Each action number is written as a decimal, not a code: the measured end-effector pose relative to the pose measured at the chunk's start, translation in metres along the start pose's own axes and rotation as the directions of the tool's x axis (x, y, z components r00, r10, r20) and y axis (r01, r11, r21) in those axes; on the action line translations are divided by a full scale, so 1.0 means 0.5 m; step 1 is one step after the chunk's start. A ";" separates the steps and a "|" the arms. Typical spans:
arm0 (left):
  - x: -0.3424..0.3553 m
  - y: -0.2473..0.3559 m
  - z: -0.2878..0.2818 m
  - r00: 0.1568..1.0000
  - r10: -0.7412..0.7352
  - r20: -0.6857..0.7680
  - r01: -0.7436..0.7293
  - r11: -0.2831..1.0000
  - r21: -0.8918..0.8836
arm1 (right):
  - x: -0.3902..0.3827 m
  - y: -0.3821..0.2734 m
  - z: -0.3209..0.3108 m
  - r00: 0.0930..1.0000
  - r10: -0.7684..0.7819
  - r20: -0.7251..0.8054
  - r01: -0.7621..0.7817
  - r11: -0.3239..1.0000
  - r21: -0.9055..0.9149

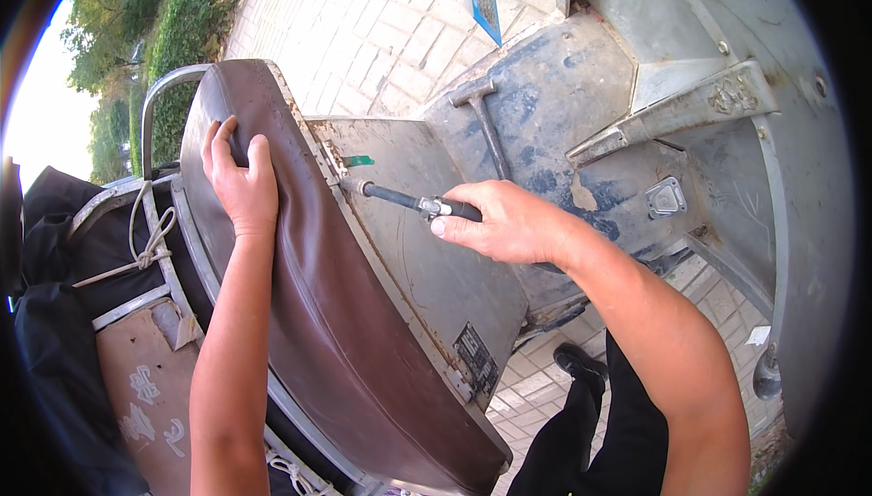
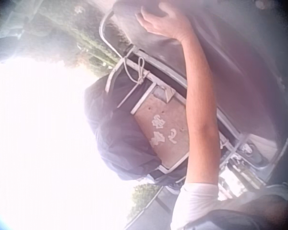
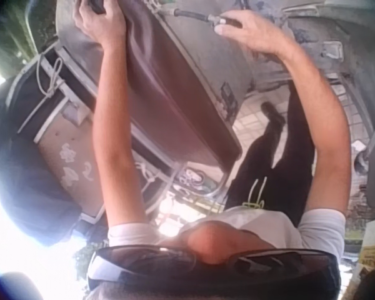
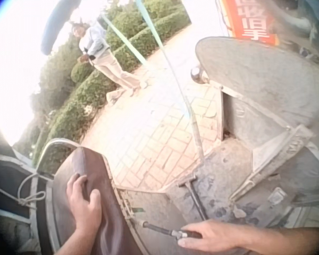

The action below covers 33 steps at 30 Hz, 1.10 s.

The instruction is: The person welds a metal frame attached to a three-wheeled vehicle using a handheld welding torch, then uses a hammer to tap the welded area. The person repeats welding and hammering on different sections of the frame.

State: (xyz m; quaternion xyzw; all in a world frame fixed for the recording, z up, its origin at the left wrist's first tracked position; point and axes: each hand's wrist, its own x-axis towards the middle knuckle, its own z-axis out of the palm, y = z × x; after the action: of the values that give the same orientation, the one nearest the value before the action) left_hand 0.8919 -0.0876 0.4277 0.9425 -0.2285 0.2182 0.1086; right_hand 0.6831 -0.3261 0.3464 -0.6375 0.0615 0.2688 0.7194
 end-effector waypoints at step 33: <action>-0.002 -0.005 0.006 1.000 0.020 -0.008 -0.020 0.999 0.031 | -0.007 0.071 0.075 0.962 -0.178 -0.209 0.187 0.982 0.021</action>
State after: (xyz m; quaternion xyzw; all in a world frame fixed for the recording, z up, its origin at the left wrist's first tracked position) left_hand 0.8932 -0.0857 0.4244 0.9409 -0.2341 0.2265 0.0928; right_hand 0.6541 -0.2901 0.3231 -0.6501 0.0824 0.1325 0.7436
